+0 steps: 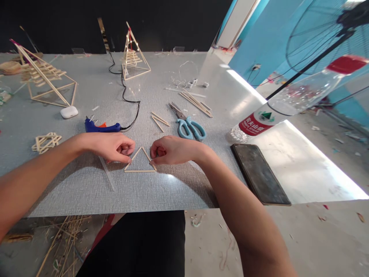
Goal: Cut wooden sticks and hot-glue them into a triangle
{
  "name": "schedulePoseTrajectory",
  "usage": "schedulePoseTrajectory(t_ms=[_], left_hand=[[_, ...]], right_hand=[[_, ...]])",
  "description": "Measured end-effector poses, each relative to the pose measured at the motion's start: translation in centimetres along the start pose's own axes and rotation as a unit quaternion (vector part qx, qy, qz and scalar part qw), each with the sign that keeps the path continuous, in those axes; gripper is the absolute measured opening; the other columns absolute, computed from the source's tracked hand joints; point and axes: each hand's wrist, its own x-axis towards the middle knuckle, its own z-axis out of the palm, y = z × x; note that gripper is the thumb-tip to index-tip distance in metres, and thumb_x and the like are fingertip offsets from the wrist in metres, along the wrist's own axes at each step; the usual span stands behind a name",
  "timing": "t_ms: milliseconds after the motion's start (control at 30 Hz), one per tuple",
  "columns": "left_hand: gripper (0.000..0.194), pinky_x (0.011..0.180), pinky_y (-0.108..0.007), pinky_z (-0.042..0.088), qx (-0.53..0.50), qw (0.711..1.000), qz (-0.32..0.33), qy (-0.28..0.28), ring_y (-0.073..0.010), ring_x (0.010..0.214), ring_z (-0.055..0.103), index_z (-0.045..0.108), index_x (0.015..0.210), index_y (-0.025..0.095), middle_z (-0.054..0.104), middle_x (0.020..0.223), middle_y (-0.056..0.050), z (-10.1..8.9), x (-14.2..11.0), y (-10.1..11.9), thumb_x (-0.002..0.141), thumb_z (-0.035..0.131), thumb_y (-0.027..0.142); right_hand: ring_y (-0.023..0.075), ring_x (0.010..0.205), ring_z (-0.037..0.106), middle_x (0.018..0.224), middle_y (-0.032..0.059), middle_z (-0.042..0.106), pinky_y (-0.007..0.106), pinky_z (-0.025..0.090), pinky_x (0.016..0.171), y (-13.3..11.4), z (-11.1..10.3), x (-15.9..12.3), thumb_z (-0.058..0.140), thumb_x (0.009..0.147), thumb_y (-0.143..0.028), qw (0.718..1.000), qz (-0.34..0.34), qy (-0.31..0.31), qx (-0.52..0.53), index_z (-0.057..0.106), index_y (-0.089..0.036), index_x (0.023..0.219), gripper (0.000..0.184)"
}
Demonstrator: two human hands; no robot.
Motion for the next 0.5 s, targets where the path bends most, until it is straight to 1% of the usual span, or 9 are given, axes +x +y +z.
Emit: schedulePoseTrajectory(t_ms=[100, 167, 267, 367, 500], left_hand=[[0.033, 0.044, -0.022, 0.035, 0.0, 1.0, 0.005, 0.0, -0.0094, 0.05, 0.054, 0.046, 0.078, 0.022, 0.049, 0.065, 0.006, 0.01, 0.02, -0.07, 0.08, 0.07, 0.046], [0.033, 0.044, -0.022, 0.035, -0.001, 1.0, 0.006, -0.001, -0.0094, 0.05, 0.054, 0.047, 0.078, 0.022, 0.049, 0.065, 0.006, 0.01, 0.0, -0.11, 0.08, 0.07, 0.045], [0.025, 0.046, -0.022, 0.037, -0.005, 1.0, 0.004, -0.007, -0.0098, 0.052, 0.054, 0.047, 0.078, 0.022, 0.049, 0.065, 0.006, -0.01, -0.03, -0.16, 0.08, 0.066, 0.037], [0.016, 0.048, -0.022, 0.036, -0.007, 1.0, 0.013, -0.005, -0.0098, 0.055, 0.053, 0.049, 0.078, 0.022, 0.049, 0.066, 0.006, -0.01, 0.0, -0.29, 0.077, 0.064, 0.028], [0.015, 0.05, -0.023, 0.036, 0.0, 1.0, 0.02, 0.001, -0.0097, 0.057, 0.052, 0.05, 0.079, 0.022, 0.049, 0.068, 0.006, 0.06, 0.1, -0.46, 0.072, 0.063, 0.022]], right_hand=[[0.0116, 0.06, 0.049, 0.07, -0.0001, 0.06, 0.026, 0.036, 0.056, -0.02, 0.01, 0.03, 0.067, 0.084, -0.044, 1.0, -0.001, 0.002, 0.001, 0.066, -0.02, 0.089, 0.025], [0.0114, 0.06, 0.049, 0.069, -0.0005, 0.06, 0.026, 0.036, 0.055, -0.08, -0.01, 0.06, 0.067, 0.084, -0.044, 1.0, 0.0, 0.001, 0.002, 0.066, -0.02, 0.089, 0.025], [0.0112, 0.06, 0.049, 0.069, -0.0004, 0.06, 0.027, 0.035, 0.056, -0.21, -0.06, 0.07, 0.067, 0.084, -0.043, 1.0, 0.004, 0.0, -0.001, 0.067, -0.02, 0.088, 0.024], [0.0115, 0.06, 0.049, 0.071, 0.0003, 0.061, 0.027, 0.036, 0.056, -0.3, -0.11, 0.04, 0.067, 0.084, -0.044, 1.0, 0.005, -0.002, -0.003, 0.067, -0.019, 0.089, 0.025], [0.0115, 0.06, 0.049, 0.071, 0.0002, 0.061, 0.027, 0.036, 0.056, -0.31, -0.12, -0.01, 0.067, 0.085, -0.045, 1.0, 0.002, -0.001, -0.005, 0.068, -0.02, 0.088, 0.026]])
